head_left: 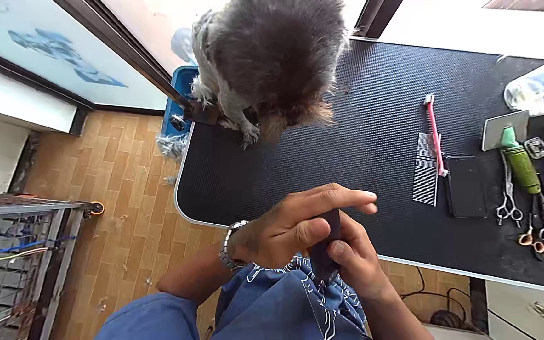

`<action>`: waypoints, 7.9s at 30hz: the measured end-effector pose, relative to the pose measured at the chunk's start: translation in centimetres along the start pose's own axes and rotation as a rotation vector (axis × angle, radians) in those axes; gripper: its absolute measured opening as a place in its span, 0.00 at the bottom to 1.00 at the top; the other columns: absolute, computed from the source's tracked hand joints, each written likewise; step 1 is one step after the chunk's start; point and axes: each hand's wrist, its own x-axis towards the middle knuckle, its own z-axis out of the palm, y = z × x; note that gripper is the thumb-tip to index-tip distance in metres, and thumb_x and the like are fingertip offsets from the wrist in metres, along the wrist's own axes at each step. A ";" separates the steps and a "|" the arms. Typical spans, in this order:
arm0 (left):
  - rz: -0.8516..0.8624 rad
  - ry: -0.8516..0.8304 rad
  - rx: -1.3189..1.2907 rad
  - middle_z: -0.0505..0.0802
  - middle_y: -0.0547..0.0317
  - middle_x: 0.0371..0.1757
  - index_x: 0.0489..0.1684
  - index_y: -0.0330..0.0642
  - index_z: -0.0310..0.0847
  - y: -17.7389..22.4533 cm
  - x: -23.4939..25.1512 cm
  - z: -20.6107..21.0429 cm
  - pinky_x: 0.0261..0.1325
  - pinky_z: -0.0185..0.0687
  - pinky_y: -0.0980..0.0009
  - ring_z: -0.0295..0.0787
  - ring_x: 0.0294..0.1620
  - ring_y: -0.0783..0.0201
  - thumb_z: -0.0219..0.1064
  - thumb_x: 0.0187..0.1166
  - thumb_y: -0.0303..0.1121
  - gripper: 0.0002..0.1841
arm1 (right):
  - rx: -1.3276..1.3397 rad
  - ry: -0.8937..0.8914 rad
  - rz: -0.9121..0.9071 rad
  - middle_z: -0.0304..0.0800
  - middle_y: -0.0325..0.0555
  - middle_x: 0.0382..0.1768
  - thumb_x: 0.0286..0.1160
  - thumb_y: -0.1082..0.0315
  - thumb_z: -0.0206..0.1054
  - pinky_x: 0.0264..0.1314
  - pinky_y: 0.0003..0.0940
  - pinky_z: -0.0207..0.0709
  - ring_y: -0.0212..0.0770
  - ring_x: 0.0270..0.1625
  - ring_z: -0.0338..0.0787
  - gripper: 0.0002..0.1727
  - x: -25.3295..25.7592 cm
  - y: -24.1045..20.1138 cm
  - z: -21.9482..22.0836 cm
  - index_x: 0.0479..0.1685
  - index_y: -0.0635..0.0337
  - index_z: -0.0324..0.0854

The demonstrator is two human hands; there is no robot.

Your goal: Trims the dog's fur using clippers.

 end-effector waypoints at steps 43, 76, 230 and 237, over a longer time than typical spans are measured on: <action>0.172 0.321 -1.335 0.87 0.45 0.69 0.67 0.43 0.82 -5.3 8.9 -10.3 0.76 0.77 0.49 0.83 0.72 0.48 0.65 0.82 0.44 0.21 | 0.210 0.553 -0.350 0.91 0.44 0.30 0.77 0.22 0.30 0.44 0.43 0.90 0.44 0.34 0.93 0.48 9.4 -9.5 -5.6 0.57 0.49 0.84; 0.113 0.333 -1.355 0.89 0.50 0.57 0.61 0.45 0.81 -1.9 6.3 -12.1 0.60 0.88 0.62 0.90 0.56 0.57 0.53 0.90 0.48 0.19 | -1.077 0.160 -0.702 0.89 0.57 0.61 0.64 0.66 0.80 0.73 0.49 0.84 0.53 0.66 0.89 0.31 19.9 -15.5 4.4 0.63 0.76 0.74; 0.045 0.333 -1.268 0.93 0.55 0.52 0.55 0.45 0.85 -2.1 5.6 -11.3 0.62 0.89 0.63 0.92 0.55 0.61 0.59 0.87 0.37 0.12 | -0.998 0.221 -0.735 0.86 0.48 0.63 0.67 0.60 0.81 0.73 0.44 0.84 0.47 0.67 0.88 0.38 16.9 -13.3 5.3 0.71 0.69 0.64; 0.024 0.341 -1.244 0.93 0.55 0.52 0.55 0.45 0.86 -2.2 5.8 -11.1 0.62 0.88 0.65 0.92 0.54 0.62 0.59 0.87 0.37 0.12 | -1.051 0.262 -0.780 0.86 0.52 0.62 0.68 0.60 0.80 0.73 0.49 0.84 0.51 0.66 0.88 0.35 16.5 -13.6 4.9 0.68 0.70 0.67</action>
